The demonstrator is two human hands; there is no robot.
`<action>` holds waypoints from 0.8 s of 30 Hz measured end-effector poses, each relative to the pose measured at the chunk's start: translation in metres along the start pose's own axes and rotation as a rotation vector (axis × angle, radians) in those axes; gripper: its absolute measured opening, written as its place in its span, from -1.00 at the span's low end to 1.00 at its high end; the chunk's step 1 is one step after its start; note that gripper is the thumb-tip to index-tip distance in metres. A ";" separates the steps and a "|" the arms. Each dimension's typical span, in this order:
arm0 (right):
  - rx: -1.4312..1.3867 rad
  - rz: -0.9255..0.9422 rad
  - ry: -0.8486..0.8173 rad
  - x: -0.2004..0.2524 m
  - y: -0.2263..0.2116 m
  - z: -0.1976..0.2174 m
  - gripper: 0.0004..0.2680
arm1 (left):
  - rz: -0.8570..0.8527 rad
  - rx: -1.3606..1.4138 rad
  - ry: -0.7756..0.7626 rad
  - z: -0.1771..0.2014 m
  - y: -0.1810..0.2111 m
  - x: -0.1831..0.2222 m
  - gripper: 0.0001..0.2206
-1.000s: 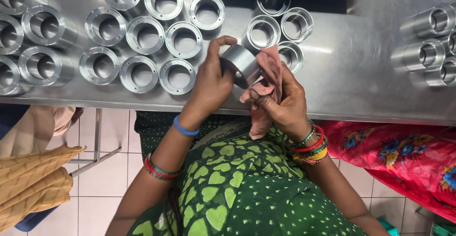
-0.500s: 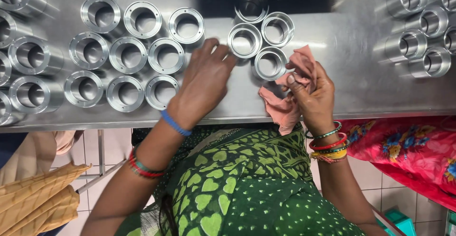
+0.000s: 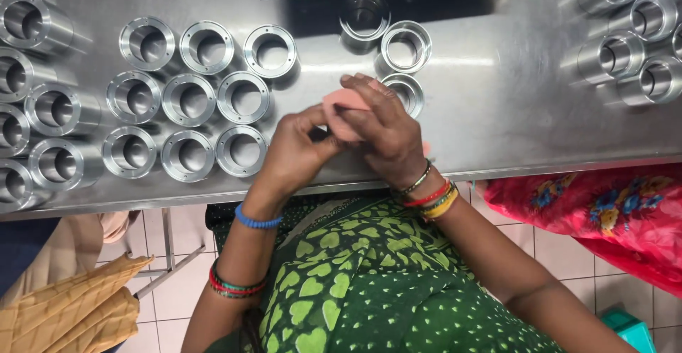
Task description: Wiping metal rings with a cloth and inspecting them using a dial gauge measurement setup.
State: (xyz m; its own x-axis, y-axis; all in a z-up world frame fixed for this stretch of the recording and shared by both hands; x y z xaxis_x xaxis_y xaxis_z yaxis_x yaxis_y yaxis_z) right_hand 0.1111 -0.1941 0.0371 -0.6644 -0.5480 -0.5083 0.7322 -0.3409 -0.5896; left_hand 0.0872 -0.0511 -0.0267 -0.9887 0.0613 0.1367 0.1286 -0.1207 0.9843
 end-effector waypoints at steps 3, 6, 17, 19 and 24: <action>-0.643 -0.424 0.017 0.000 0.028 -0.009 -0.66 | -0.192 0.021 -0.103 0.001 0.023 0.015 -0.76; -1.080 -0.785 -0.077 0.007 0.031 -0.028 -0.69 | -0.390 -0.103 -0.089 0.008 0.044 0.018 -0.75; -0.873 -0.753 0.029 0.034 0.047 -0.020 -0.64 | -0.255 -0.056 -0.149 -0.009 0.035 0.007 -0.74; -1.216 -0.947 0.037 0.041 0.049 -0.032 -0.66 | -0.313 -0.081 -0.104 -0.003 0.040 0.010 -0.73; -0.777 -0.526 0.049 0.012 0.018 0.010 -0.56 | -0.042 -0.310 -0.112 0.010 0.033 0.011 -0.63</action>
State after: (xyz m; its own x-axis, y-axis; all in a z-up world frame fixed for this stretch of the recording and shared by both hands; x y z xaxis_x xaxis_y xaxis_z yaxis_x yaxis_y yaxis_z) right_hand 0.1177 -0.2148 0.0269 -0.9003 -0.4292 -0.0727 0.0426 0.0794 -0.9959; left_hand 0.0816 -0.0441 0.0084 -0.9758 0.1795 0.1248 0.0410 -0.4104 0.9110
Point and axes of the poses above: each hand's wrist, its own x-axis away from the middle knuckle, its own z-axis out of the back of the hand, y = z × x, the point moved 7 cm from there along -x, towards the middle knuckle, and after that the axes turned 6 degrees about -x, right-handed, at the moved point
